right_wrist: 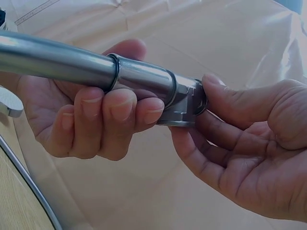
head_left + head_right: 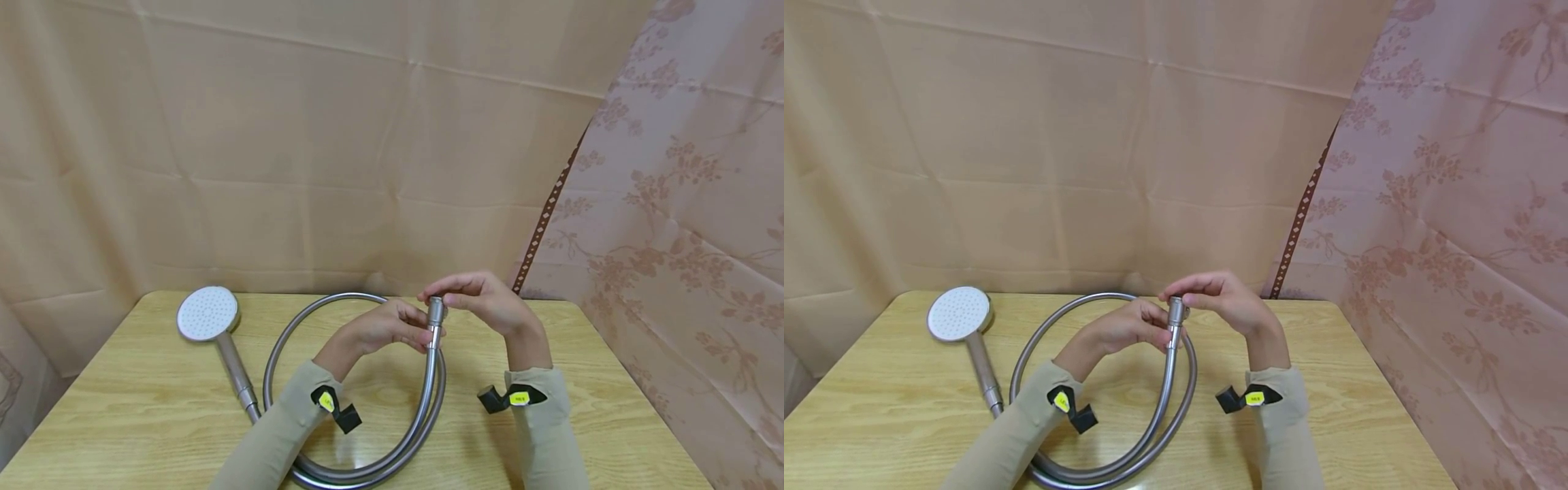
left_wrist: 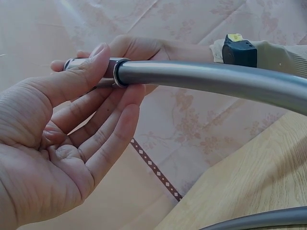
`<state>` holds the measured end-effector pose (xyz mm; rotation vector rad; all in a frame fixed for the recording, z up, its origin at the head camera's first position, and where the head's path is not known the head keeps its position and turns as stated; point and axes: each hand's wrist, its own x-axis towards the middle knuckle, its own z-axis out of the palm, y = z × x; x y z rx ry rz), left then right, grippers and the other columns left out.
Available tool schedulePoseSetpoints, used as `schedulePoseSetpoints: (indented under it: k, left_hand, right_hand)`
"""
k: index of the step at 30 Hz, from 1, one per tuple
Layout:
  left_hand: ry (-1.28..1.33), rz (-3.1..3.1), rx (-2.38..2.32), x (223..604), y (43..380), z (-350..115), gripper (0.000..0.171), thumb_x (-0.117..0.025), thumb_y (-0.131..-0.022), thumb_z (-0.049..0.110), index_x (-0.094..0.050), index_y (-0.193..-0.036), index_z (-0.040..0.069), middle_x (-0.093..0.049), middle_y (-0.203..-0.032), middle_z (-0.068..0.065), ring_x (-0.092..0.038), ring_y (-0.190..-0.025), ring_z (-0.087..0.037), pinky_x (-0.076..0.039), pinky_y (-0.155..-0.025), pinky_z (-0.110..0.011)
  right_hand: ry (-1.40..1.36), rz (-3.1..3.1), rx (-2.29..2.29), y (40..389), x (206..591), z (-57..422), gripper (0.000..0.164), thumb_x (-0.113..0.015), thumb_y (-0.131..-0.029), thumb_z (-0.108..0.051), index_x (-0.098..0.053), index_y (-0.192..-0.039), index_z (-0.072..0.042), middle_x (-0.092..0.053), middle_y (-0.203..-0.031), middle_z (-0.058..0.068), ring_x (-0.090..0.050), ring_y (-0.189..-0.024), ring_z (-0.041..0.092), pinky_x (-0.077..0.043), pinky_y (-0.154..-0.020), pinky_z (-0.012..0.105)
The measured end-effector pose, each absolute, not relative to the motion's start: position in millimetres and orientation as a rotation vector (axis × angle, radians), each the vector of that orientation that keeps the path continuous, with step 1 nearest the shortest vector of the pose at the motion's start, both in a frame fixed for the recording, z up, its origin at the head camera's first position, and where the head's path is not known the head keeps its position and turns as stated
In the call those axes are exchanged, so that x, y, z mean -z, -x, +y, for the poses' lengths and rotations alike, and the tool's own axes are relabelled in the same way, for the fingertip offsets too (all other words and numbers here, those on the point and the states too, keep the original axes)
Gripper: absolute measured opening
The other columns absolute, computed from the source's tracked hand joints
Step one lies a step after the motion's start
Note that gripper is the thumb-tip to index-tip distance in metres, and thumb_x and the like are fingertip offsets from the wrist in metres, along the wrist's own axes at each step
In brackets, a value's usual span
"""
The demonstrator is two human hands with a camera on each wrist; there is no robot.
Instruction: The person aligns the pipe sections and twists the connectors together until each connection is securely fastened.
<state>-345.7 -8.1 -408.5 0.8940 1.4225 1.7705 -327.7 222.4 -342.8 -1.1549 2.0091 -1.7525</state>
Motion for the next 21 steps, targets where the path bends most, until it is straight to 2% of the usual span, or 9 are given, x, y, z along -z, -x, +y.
schedulePoseSetpoints:
  k: [5,11,16,21]
  left_hand:
    - [-0.891,1.433,-1.767,406.6,344.6,-8.1,0.05,-0.08,-0.088,0.013,-0.061,-0.121,-0.019,-0.079,-0.096,0.002,-0.073,-0.092,-0.011,-0.06,-0.082,-0.029]
    - [-0.926,1.437,-1.755,405.6,344.5,-8.6,0.06,-0.084,-0.085,0.023,-0.062,-0.121,-0.019,-0.078,-0.099,0.005,-0.072,-0.09,-0.01,-0.06,-0.083,-0.029]
    - [-0.932,1.435,-1.752,406.2,344.9,-9.1,0.067,-0.086,-0.082,0.029,-0.062,-0.121,-0.019,-0.078,-0.099,0.006,-0.071,-0.089,-0.009,-0.06,-0.084,-0.029]
    - [-0.928,1.431,-1.76,406.4,345.2,-9.4,0.071,-0.088,-0.08,0.034,-0.062,-0.121,-0.018,-0.077,-0.099,0.007,-0.071,-0.089,-0.009,-0.06,-0.083,-0.028]
  right_hand:
    - [1.076,2.056,1.763,326.7,342.4,221.0,0.029,-0.059,-0.099,0.003,-0.076,-0.114,-0.015,-0.077,-0.113,-0.002,-0.071,-0.107,0.013,-0.057,-0.091,0.028]
    - [1.104,2.056,1.771,326.6,342.5,220.3,0.025,-0.06,-0.099,0.002,-0.076,-0.114,-0.01,-0.078,-0.109,0.001,-0.071,-0.096,0.011,-0.058,-0.078,0.027]
    - [1.092,2.076,1.758,326.4,342.5,221.6,0.026,-0.059,-0.1,0.001,-0.076,-0.115,-0.013,-0.077,-0.111,-0.002,-0.071,-0.101,0.011,-0.058,-0.081,0.026]
    - [1.123,2.081,1.735,326.0,341.6,223.3,0.027,-0.058,-0.101,0.001,-0.074,-0.118,-0.01,-0.077,-0.114,-0.001,-0.071,-0.106,0.012,-0.058,-0.086,0.027]
